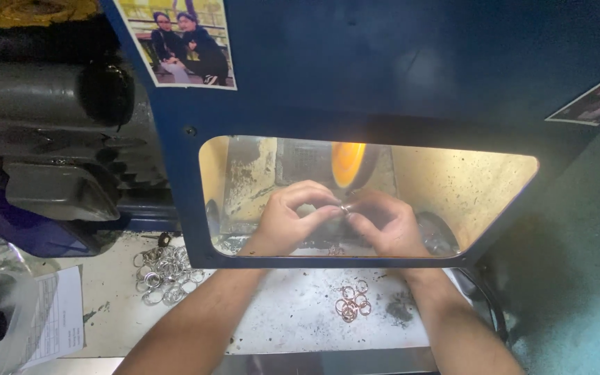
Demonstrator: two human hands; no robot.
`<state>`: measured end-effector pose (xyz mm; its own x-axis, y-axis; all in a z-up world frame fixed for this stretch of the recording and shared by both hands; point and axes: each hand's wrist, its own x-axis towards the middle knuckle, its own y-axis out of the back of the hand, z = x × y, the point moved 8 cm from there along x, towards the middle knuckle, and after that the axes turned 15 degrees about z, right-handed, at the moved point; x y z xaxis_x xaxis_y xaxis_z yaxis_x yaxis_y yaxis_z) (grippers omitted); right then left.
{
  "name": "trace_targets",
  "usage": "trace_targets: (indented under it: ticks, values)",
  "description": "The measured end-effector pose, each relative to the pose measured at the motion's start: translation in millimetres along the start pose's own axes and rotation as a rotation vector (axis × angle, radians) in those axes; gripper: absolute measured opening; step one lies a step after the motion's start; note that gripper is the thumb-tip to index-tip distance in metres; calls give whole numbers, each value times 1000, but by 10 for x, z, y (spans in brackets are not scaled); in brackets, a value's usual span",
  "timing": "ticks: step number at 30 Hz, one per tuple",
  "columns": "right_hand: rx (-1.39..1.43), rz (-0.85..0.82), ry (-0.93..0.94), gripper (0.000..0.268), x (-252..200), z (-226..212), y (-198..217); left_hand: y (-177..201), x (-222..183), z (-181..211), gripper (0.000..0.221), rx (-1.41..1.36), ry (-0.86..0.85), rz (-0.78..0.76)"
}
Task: Polishing small metal rings one by one using a rotating polishing wheel machine.
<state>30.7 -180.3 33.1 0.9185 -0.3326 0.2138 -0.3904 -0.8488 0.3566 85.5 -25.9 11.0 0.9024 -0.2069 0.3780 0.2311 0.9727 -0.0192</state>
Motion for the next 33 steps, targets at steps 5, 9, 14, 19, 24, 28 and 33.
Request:
trace_targets:
  ticks: [5, 9, 14, 19, 24, 28, 33]
  values:
    - [-55, 23, -165, 27, -10, 96, -43, -67, -30, -248, 14, 10, 178, 63]
    - [-89, 67, -262, 32, -29, 177, -114, -105, -106, -413, 19, -87, 353, 176]
    - [-105, 92, -304, 36, -32, 175, -175, -67, -120, -243, 19, -102, 378, 195]
    - [-68, 139, -242, 31, -59, 60, -129, 52, -48, -253, 15, -94, 337, 148]
    - [-109, -82, 398, 10, -36, -157, 25, 71, 11, -214, 23, -143, 46, -83]
    - [-502, -416, 120, 21, -73, -220, -117, 88, -29, -251, 20, -68, 143, -42]
    - [-661, -610, 88, 28, -158, -259, -215, 63, -5, -297, 17, 49, 213, -26]
